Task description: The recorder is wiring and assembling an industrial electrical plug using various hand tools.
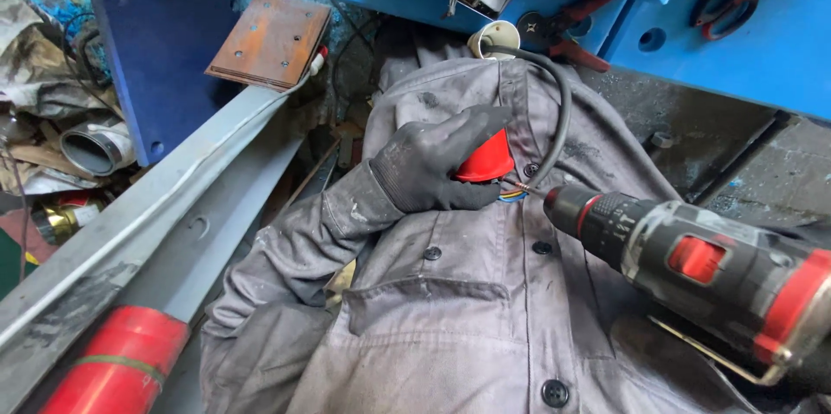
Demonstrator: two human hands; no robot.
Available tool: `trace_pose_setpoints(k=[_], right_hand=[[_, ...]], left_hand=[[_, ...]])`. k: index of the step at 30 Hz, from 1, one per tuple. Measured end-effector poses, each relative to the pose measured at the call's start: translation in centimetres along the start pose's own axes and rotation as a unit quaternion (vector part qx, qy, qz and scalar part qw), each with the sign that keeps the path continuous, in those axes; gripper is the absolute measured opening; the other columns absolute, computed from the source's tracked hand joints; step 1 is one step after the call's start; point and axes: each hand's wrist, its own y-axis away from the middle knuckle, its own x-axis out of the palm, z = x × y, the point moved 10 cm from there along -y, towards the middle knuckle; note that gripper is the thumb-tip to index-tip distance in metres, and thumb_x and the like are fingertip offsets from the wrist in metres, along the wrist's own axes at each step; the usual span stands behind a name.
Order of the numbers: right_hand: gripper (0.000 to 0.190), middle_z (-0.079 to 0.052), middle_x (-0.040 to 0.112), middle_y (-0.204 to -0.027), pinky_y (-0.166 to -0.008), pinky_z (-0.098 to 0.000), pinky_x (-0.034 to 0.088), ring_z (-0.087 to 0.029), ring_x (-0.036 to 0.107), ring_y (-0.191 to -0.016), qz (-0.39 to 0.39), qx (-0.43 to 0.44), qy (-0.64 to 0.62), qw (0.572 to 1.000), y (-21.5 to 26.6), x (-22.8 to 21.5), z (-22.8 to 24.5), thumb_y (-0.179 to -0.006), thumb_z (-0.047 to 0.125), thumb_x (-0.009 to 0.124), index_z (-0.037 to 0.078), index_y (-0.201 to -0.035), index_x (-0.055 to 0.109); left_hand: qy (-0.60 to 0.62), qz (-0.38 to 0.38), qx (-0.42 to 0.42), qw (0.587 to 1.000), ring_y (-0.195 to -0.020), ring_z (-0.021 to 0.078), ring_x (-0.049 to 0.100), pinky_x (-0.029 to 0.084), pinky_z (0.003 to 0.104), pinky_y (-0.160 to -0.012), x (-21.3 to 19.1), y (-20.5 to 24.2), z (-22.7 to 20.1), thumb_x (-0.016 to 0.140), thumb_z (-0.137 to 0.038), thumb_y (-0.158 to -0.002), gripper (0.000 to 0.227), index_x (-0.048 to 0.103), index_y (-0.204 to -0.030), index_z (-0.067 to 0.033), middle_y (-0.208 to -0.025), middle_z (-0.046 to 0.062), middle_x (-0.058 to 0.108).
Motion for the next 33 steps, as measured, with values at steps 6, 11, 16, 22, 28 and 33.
trace_pose_setpoints(k=[6,11,16,22,28,33], right_hand=[[0.023,-0.015,0.074,-0.096,-0.083,-0.0433,0.055,-0.037,0.07,-0.096,-0.009,-0.021,-0.011,1.0,-5.0,3.1,0.0,-0.089,0.027,0.06,0.013,-0.095,0.078],[0.021,-0.013,0.075,-0.094,-0.08,-0.0423,0.057,-0.035,0.071,-0.092,0.061,-0.07,0.082,0.992,-7.2,5.0,1.4,-0.086,0.023,0.064,0.013,-0.1,0.076],[0.019,-0.013,0.074,-0.093,-0.077,-0.0434,0.055,-0.035,0.069,-0.092,0.014,-0.051,0.046,0.998,-8.2,3.9,1.5,-0.088,0.026,0.065,0.014,-0.095,0.078],[0.018,-0.012,0.073,-0.099,-0.082,-0.0416,0.054,-0.032,0.069,-0.096,-0.125,-0.047,-0.028,0.991,-5.4,4.0,-0.5,-0.09,0.024,0.066,0.014,-0.103,0.073],[0.024,-0.012,0.071,-0.11,-0.091,-0.04,0.055,-0.031,0.069,-0.104,-0.312,-0.037,-0.106,0.943,1.7,-0.8,-7.1,-0.095,0.023,0.066,0.013,-0.117,0.066],[0.031,-0.012,0.07,-0.12,-0.098,-0.0388,0.055,-0.03,0.069,-0.111,-0.473,-0.025,-0.15,0.868,10.2,-8.3,-16.9,-0.099,0.022,0.066,0.012,-0.129,0.061]], left_hand=[[0.037,0.024,-0.039,0.998,-0.112,0.0299,0.073,0.061,0.036,-0.094,0.4,0.4,1.1,0.085,-0.037,-0.084,0.077,0.053,-0.141,0.0031,-0.127,0.02,0.066],[0.047,0.026,-0.041,0.998,-0.111,0.029,0.073,0.061,0.035,-0.095,0.3,0.3,1.5,0.085,-0.034,-0.083,0.075,0.053,-0.143,0.0005,-0.128,0.02,0.067],[0.019,0.022,-0.011,1.0,-0.116,0.0324,0.071,0.06,0.037,-0.096,0.1,0.1,1.0,0.086,-0.034,-0.082,0.077,0.053,-0.142,0.0005,-0.134,0.022,0.064],[0.026,0.025,-0.015,0.999,-0.115,0.0324,0.072,0.061,0.037,-0.096,0.4,0.2,1.4,0.085,-0.035,-0.084,0.075,0.053,-0.142,-0.0001,-0.132,0.02,0.065],[-0.032,0.007,-0.004,0.999,-0.115,0.033,0.07,0.057,0.04,-0.099,-2.2,-1.2,-0.9,0.086,-0.035,-0.079,0.071,0.058,-0.136,-0.0032,-0.128,0.018,0.067],[-0.086,-0.068,0.034,0.993,-0.122,0.0344,0.068,0.052,0.043,-0.109,-4.2,-2.0,-2.4,0.089,-0.032,-0.077,0.07,0.059,-0.133,-0.0023,-0.128,0.017,0.066]])
